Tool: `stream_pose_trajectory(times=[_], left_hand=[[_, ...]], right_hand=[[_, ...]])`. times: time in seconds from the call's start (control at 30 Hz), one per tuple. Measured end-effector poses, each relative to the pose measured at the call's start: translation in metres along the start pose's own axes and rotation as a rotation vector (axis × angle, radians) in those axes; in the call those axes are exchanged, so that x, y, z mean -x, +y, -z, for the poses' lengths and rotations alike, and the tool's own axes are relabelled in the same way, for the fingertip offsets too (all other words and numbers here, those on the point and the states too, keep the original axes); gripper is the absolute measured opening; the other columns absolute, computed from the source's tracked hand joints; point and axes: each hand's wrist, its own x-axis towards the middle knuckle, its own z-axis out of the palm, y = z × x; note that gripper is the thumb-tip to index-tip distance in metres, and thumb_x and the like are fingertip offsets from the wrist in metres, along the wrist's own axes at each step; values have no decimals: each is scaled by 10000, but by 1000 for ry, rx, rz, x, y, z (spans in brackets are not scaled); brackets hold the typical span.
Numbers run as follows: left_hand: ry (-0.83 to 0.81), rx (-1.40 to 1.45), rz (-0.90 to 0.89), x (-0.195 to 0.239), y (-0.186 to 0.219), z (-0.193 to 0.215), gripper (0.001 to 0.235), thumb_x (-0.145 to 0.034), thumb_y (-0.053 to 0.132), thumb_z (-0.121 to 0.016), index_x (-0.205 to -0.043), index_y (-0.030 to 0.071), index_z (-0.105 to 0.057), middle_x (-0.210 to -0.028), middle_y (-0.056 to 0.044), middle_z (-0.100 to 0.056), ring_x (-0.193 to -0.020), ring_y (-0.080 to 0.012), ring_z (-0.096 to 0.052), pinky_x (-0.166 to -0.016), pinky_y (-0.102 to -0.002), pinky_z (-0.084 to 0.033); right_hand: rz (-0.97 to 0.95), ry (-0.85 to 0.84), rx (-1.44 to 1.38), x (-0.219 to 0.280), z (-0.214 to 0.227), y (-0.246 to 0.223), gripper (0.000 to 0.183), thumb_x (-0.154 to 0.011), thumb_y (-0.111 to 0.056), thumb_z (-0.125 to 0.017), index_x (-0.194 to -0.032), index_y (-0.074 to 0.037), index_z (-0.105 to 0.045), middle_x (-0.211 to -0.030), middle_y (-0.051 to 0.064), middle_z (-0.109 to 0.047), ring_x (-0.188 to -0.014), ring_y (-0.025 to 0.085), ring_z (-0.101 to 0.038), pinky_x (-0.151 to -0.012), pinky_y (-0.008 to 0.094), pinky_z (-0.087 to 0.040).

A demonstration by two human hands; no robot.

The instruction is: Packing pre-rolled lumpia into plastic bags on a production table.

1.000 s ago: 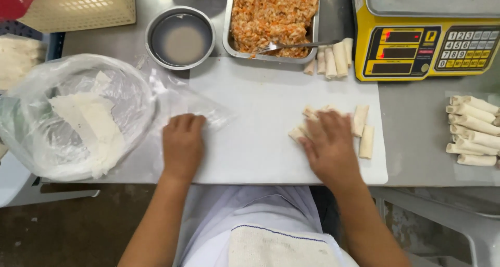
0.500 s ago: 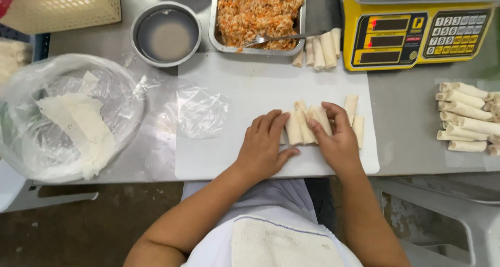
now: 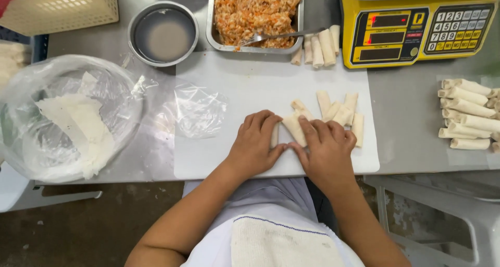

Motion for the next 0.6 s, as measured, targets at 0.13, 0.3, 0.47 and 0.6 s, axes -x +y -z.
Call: stream_pose_trajectory(times=[0.13,0.3,0.47,0.6], left_hand=[[-39,18,51,8,-3,10,590,-922,381,-694,-1380,72,-486,-1331,-204,-492,-1342,-419,-445,-1082,-526,-436],[1,36,85,21,-4,19,634,-911,366,-718,-1405,63,-460,-1294,-209,-473,-1294,-426,-468,-1084,-529,-441],[209,156,9,23,-10,7,326,-937,291,-709,-1146,57,-620,-1162,-186,-544,-1076,-429,-630,-873,-493,-584],[282,31,-65,13,-13,-21,477,-928,383,-692,-1327,145,-586,-1117,-150,-586,-1072,-408,-633,-896,-493,-555]], right_hand=[[-58,55,-35,1,-12,9,502,-981,-363,-684,-1438,-172,-602,-1118,82,-651,-1141,289,-569,-991,522,-252],[53,189,79,4,-11,-15,280,-987,-195,-683,-1267,-189,-672,-1095,71,-573,-1075,289,-545,-984,549,-235],[93,120,-168,9,0,-27,299,-996,-288,-677,-1278,-191,-702,-1119,84,-584,-996,260,-604,-838,385,-405],[146,179,-275,7,-8,-21,287,-969,-194,-702,-1250,-139,-702,-1119,119,-590,-962,292,-624,-808,387,-476]])
